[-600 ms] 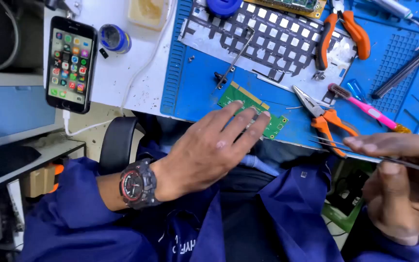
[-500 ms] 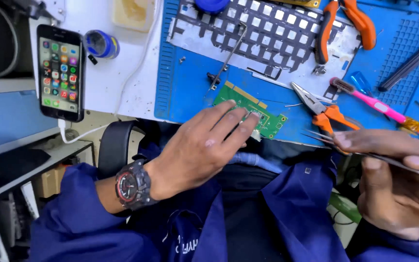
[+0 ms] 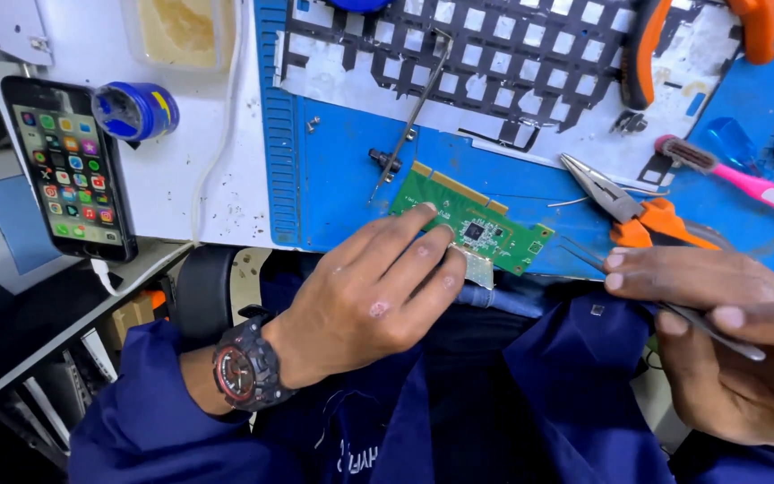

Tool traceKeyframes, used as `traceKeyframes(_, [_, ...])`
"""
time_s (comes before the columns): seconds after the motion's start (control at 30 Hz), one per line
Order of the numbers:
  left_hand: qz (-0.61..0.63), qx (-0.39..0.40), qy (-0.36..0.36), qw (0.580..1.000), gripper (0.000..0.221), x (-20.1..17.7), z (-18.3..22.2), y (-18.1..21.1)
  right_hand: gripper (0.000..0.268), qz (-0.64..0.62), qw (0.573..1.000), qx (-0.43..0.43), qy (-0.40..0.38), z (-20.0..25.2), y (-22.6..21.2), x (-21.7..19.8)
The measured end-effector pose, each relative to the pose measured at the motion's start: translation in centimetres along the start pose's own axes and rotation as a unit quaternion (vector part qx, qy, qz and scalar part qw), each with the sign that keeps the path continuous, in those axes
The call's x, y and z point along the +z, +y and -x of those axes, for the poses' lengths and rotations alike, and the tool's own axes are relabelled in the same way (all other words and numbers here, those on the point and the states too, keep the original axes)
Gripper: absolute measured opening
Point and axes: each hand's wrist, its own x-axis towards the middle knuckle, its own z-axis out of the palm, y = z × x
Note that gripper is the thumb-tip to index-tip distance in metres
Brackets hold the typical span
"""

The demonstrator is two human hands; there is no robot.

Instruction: Soldering components onto a circuit board at a repair workbench

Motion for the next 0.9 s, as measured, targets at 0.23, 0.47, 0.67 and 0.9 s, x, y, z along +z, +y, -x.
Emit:
traceKeyframes(0.23, [0.023, -0.013, -0.002, 1.0, 0.008, 0.2, 0.3, -0.1, 0.016, 0.037, 0.994, -0.095, -0.038, -2.2, -1.6, 0.3])
traceKeyframes(0.47, [0.008, -0.017, 0.006, 1.0, 0.014, 0.4, 0.3, -0.4, 0.03, 0.006, 0.993, 0.121, -0.007, -1.1, -0.5, 1.3])
traceKeyframes(0.67, [0.019, -0.027, -0.006, 0.999, 0.016, 1.0, 0.7, -1.5, 0.025, 0.006, 0.996, 0.013, -0.086, -0.8, -0.1, 0.4])
traceKeyframes(0.9, [0.032, -0.038, -0.019, 0.999, 0.02, 1.6, 0.6, -3.2, 0.039, -0.128, 0.982, 0.124, -0.069, 3.3, 4.8, 0.3])
